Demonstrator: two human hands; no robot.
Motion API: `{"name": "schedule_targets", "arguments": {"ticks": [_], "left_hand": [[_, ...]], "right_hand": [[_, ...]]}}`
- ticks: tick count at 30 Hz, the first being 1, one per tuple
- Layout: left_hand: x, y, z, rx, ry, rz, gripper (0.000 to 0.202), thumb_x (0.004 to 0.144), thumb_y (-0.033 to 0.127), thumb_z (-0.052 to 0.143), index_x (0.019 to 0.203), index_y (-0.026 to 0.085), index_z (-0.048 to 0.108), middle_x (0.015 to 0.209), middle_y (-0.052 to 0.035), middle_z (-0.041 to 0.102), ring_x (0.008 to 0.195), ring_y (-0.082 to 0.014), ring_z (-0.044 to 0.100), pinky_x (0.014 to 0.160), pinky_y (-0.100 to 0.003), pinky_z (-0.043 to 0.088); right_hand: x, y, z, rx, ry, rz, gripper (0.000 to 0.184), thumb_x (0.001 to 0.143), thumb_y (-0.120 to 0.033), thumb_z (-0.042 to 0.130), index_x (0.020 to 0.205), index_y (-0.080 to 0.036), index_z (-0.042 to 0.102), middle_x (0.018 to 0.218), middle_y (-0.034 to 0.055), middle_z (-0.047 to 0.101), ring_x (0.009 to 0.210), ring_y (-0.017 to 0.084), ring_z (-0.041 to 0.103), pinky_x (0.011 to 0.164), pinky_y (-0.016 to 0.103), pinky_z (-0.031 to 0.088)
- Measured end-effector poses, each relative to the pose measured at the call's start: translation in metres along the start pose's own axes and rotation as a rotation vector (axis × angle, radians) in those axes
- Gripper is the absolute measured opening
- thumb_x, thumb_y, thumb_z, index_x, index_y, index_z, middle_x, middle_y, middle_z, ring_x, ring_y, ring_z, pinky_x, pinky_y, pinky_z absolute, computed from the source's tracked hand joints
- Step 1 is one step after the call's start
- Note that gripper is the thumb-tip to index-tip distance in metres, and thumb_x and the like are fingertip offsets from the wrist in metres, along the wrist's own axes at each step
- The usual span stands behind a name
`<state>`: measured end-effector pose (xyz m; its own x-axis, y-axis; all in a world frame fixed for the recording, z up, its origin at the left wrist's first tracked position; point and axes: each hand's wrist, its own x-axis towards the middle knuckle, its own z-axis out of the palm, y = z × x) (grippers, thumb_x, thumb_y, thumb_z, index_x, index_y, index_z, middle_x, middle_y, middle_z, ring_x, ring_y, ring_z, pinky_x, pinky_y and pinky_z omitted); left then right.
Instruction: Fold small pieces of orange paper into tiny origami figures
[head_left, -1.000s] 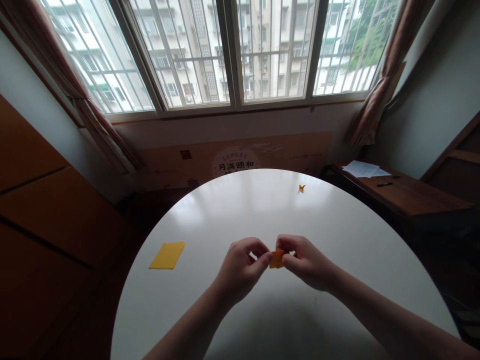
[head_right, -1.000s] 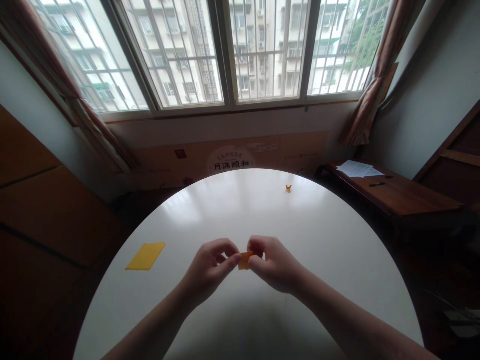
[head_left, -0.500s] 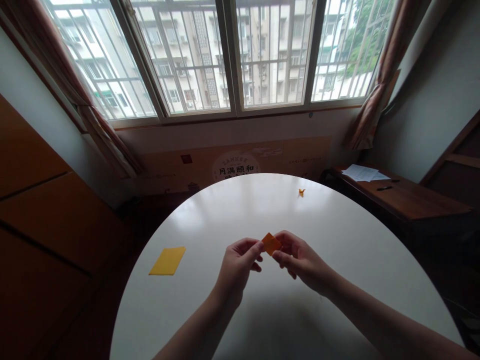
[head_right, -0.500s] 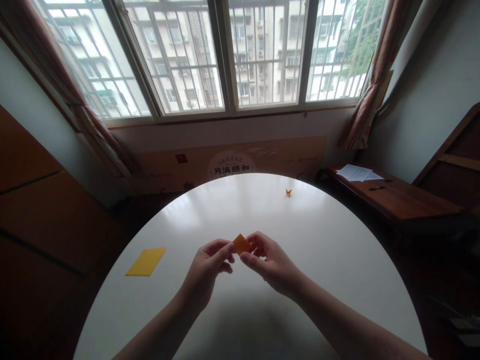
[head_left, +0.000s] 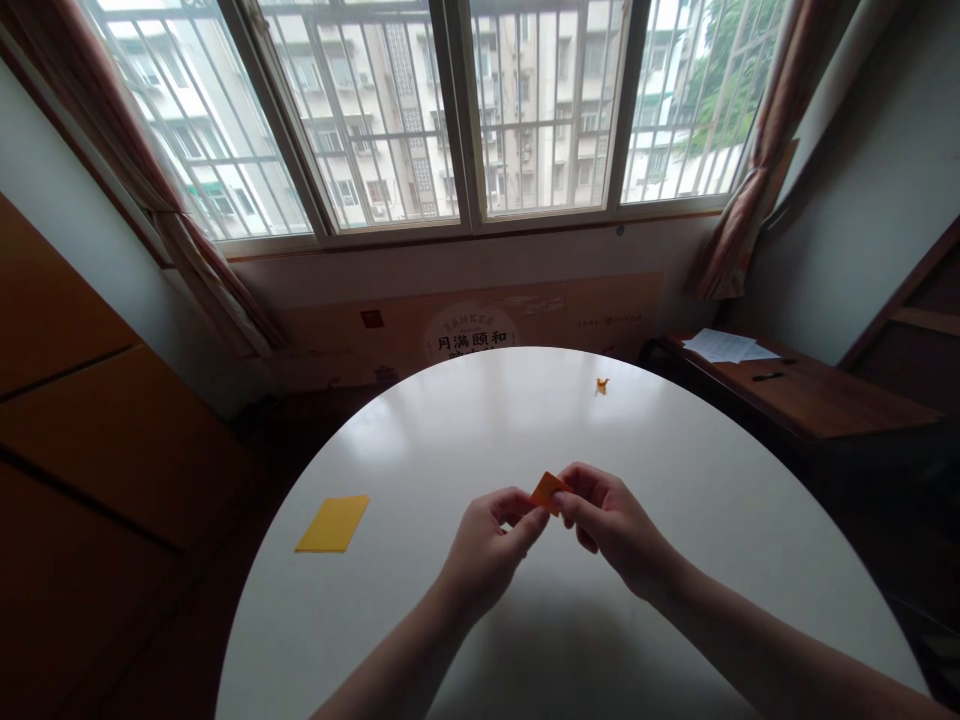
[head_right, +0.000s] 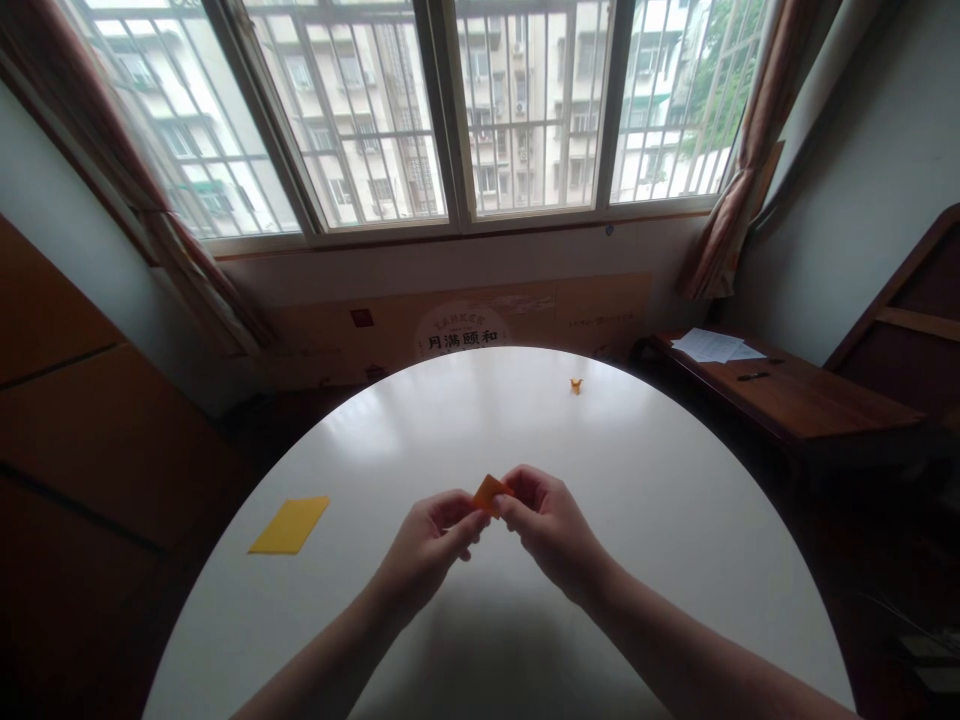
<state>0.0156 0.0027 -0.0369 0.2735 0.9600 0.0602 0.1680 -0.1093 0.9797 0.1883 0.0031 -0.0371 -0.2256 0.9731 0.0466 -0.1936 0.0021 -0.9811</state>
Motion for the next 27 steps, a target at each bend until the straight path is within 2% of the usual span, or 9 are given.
{"name": "schedule_targets", "arguments": {"ticks": [3,5,10,14,17,22,27], "left_hand": [[0.001,0.006,-0.008,0.038,0.088,0.089,0.029,0.083,0.040,0.070,0.094,0.013,0.073,0.085,-0.0098,0.073,0.073,-0.0182,0.063,0.058,-0.025,0.049],[0.000,0.011,-0.010,0.047,0.134,0.106,0.030,0.081,0.038,0.072,0.099,0.013,0.074,0.088,-0.0105,0.074,0.073,-0.0189,0.065,0.057,-0.025,0.050],[-0.003,0.016,-0.006,0.046,0.133,0.169,0.015,0.081,0.028,0.072,0.085,0.014,0.075,0.076,-0.0070,0.075,0.063,-0.0165,0.066,0.053,-0.023,0.050],[-0.003,0.015,-0.003,0.034,0.152,0.188,0.010,0.080,0.025,0.071,0.079,0.015,0.073,0.069,-0.0048,0.073,0.060,-0.0157,0.066,0.050,-0.022,0.050],[-0.004,0.015,-0.001,0.091,0.204,0.239,0.006,0.079,0.020,0.069,0.078,0.015,0.072,0.070,-0.0043,0.073,0.060,-0.0155,0.066,0.050,-0.022,0.051],[-0.008,0.017,-0.001,0.265,0.280,0.483,0.010,0.079,0.008,0.068,0.079,0.017,0.072,0.074,-0.0029,0.072,0.062,-0.0127,0.066,0.053,-0.020,0.052],[-0.010,0.022,-0.005,0.329,0.226,0.701,0.013,0.084,0.007,0.068,0.085,0.018,0.075,0.082,-0.0052,0.074,0.068,-0.0128,0.068,0.058,-0.021,0.055]], "right_hand": [[-0.001,0.001,-0.001,-0.057,-0.003,0.001,0.015,0.080,-0.031,0.069,0.080,-0.017,0.063,0.067,-0.0005,0.059,0.055,0.010,0.046,0.045,0.020,0.031],[-0.001,0.002,0.000,-0.074,-0.035,-0.002,0.012,0.081,-0.028,0.068,0.081,-0.017,0.064,0.069,0.0005,0.062,0.057,0.010,0.048,0.046,0.021,0.032],[-0.004,0.001,0.001,-0.100,-0.102,-0.049,0.013,0.085,-0.029,0.068,0.083,-0.016,0.067,0.071,0.0011,0.065,0.061,0.011,0.052,0.054,0.022,0.039],[-0.006,0.000,0.002,-0.131,-0.087,-0.116,0.022,0.087,-0.037,0.069,0.082,-0.016,0.069,0.073,0.0025,0.067,0.067,0.014,0.056,0.059,0.024,0.042],[-0.006,0.001,0.003,-0.151,-0.074,-0.129,0.022,0.087,-0.038,0.070,0.085,-0.016,0.071,0.077,0.0047,0.069,0.072,0.017,0.060,0.063,0.027,0.045],[-0.008,0.002,0.005,-0.141,-0.054,-0.138,0.024,0.086,-0.040,0.070,0.086,-0.016,0.073,0.075,0.0044,0.068,0.070,0.017,0.059,0.064,0.028,0.046],[-0.011,-0.002,0.006,-0.085,-0.034,-0.103,0.027,0.084,-0.044,0.073,0.082,-0.017,0.072,0.062,-0.0015,0.057,0.055,0.011,0.045,0.051,0.023,0.036]]}}
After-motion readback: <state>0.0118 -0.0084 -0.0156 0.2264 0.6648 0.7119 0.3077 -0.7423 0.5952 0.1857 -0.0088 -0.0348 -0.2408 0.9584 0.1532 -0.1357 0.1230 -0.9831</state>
